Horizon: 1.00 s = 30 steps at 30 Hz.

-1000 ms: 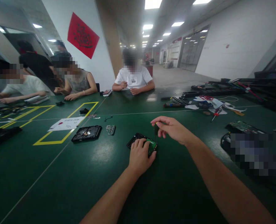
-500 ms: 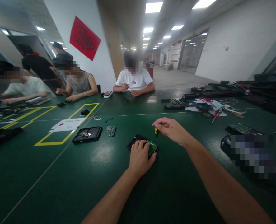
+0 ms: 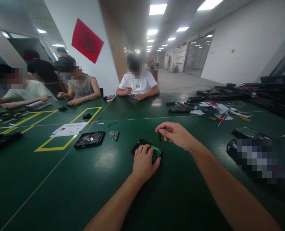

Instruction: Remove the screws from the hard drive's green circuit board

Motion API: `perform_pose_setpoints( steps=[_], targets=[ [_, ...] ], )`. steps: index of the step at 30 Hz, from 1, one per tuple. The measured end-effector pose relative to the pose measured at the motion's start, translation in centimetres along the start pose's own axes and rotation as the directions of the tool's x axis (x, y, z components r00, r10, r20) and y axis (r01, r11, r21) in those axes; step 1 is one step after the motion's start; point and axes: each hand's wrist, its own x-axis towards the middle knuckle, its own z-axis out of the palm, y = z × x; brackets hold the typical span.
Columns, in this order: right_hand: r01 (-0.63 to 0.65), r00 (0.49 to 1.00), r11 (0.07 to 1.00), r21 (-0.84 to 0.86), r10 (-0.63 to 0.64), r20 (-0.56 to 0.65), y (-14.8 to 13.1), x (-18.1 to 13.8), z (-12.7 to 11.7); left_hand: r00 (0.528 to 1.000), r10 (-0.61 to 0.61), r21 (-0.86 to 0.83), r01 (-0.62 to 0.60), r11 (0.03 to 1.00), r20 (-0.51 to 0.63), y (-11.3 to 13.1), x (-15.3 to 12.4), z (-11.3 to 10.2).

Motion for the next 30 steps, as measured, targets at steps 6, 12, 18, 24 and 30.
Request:
perform_pose_setpoints(
  steps=[6,12,18,24,30],
  targets=[
    [-0.046,0.992,0.999,-0.024,0.042,-0.12,0.51,0.17,0.74,1.0,0.001,0.004,-0.001,1.0,-0.002,0.02,-0.02,-0.01],
    [-0.086,0.993,0.996,0.013,0.087,-0.079,0.11,0.07,0.82,1.0,-0.002,0.005,0.002,1.0,-0.003,0.06,-0.01,-0.03],
    [-0.095,0.995,0.992,0.085,0.094,0.021,-0.19,0.07,0.68,1.0,-0.002,0.009,0.002,1.0,-0.001,0.07,0.01,-0.07],
    [-0.077,0.997,0.997,0.016,0.077,0.019,-0.16,-0.13,0.44,1.0,0.005,0.015,-0.005,1.0,-0.007,0.09,-0.01,-0.05],
    [-0.062,0.998,0.997,0.046,0.063,-0.032,-0.13,0.02,0.47,1.0,0.006,0.017,-0.006,1.0,-0.01,0.01,-0.02,-0.02]
  ],
)
